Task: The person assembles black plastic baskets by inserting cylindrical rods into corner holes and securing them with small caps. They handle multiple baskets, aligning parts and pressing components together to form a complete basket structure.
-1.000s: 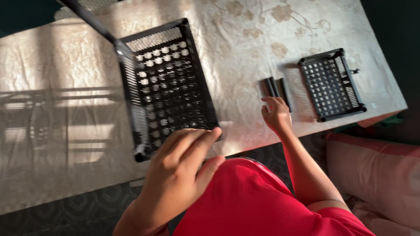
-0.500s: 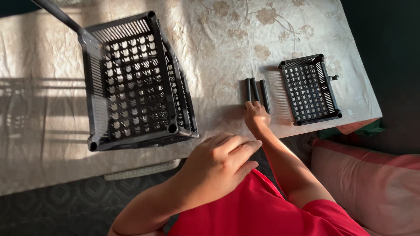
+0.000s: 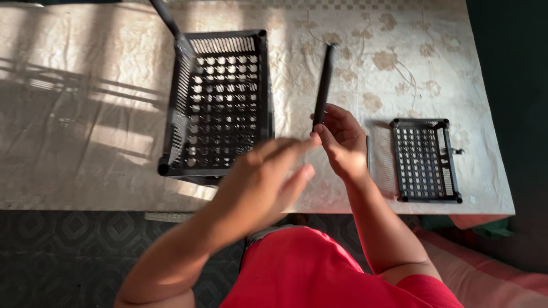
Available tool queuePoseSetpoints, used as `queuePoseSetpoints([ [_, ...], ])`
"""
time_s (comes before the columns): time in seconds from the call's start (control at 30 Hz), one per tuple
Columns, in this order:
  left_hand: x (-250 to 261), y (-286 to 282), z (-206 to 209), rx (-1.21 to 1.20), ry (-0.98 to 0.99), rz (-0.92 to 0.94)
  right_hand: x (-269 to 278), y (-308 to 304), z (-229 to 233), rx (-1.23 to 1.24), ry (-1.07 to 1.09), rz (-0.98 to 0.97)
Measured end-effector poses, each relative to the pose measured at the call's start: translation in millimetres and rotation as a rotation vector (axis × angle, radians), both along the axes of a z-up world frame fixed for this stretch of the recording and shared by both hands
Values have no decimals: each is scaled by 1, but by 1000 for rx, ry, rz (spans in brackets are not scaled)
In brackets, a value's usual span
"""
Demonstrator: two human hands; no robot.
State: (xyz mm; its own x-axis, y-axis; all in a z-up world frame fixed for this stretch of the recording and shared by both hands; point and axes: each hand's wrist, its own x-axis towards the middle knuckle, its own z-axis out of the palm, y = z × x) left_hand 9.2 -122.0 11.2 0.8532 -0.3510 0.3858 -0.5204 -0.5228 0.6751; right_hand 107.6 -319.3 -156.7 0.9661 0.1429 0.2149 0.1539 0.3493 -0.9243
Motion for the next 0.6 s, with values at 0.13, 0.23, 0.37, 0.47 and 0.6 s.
queuePoseSetpoints([
  [0.13, 43, 28, 9, -72, 65, 90, 9, 21, 42, 23, -49, 162],
  [0.23, 68, 50, 12, -222, 129, 8, 12, 39, 54, 114, -89, 279],
  [0.37, 98, 73, 6, -68, 154, 54, 24, 62, 52, 112, -126, 289],
  [0.47, 122, 87, -2, -237, 240, 68, 40, 74, 46, 48, -139, 90],
  [0.6, 161, 101, -15, -186, 121, 109, 60, 86, 39, -159, -127, -115],
])
